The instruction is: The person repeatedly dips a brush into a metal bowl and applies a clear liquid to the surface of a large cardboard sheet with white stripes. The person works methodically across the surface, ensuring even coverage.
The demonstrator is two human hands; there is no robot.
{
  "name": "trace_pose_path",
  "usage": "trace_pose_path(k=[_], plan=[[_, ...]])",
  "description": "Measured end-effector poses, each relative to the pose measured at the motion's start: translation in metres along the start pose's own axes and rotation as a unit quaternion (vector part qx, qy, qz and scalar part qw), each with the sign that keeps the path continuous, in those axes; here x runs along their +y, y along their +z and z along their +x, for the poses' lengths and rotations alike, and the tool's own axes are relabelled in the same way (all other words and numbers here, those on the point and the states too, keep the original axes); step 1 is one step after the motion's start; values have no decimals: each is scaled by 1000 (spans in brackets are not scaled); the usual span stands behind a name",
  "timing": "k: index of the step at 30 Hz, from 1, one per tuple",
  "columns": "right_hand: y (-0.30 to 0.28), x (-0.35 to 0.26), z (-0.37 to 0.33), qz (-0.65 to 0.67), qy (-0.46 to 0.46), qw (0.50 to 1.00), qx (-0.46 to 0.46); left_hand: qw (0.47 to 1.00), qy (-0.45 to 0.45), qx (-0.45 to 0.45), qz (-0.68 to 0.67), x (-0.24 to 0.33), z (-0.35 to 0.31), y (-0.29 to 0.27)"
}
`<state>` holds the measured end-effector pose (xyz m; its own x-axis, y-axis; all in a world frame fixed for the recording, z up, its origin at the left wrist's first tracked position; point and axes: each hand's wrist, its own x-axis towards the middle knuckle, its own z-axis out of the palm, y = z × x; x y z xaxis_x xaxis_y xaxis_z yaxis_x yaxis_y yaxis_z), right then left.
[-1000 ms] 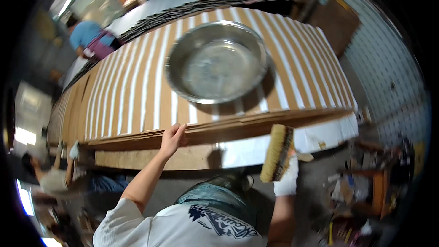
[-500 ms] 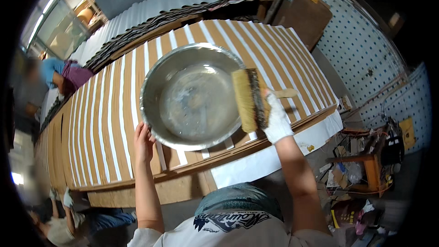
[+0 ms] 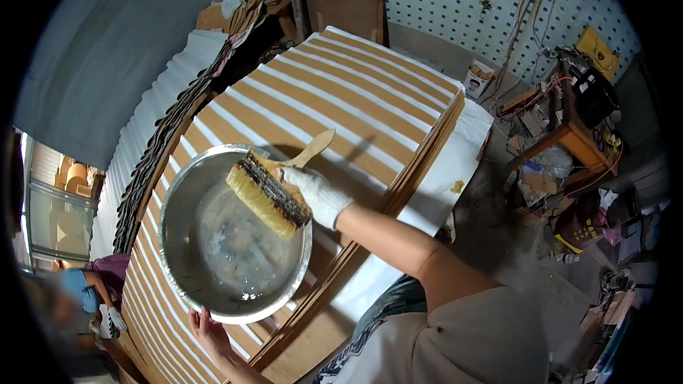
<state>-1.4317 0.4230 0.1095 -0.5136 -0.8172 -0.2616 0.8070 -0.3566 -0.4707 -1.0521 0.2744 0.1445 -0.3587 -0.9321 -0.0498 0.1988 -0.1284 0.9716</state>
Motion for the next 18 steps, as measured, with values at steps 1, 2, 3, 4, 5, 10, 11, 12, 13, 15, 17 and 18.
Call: trace_pose_path(k=[1, 2, 3, 4, 5, 10, 11, 12, 13, 15, 17, 18], plan=[[-11, -12, 2, 19, -3, 1000, 22, 1000, 13, 9, -4, -4, -6, 12], [-26, -24, 5, 35, -2, 999, 25, 1000, 8, 11, 3, -1, -10, 36], [-42, -41, 8, 51, -3, 998, 28, 1000, 18, -2, 11, -1, -16, 65], [-52, -57, 6, 58, -9, 998, 30, 1000, 23, -7, 16, -3, -18, 78], [-64, -75, 3, 65, -16, 997, 31, 999, 27, -13, 21, -5, -19, 95], [-131, -202, -15, -27, -51, 997, 55, 1000, -5, -17, -17, -61, -49, 217], [-148, -229, -22, -62, -56, 994, 75, 999, -16, -24, -25, -78, -55, 239], [-165, -260, -30, -97, -59, 989, 94, 999, -26, -29, -33, -97, -64, 262], [-182, -287, -37, -125, -58, 985, 107, 999, -41, -20, -24, -114, -71, 289], [-219, -335, -51, -49, -23, 993, 107, 992, -122, 14, -22, -135, -84, 357], [-240, -389, -72, -14, -57, 990, 132, 985, -156, 6, -71, -160, -89, 418], [-260, -411, -78, -27, -78, 984, 161, 980, -187, -18, -70, -173, -89, 444]])
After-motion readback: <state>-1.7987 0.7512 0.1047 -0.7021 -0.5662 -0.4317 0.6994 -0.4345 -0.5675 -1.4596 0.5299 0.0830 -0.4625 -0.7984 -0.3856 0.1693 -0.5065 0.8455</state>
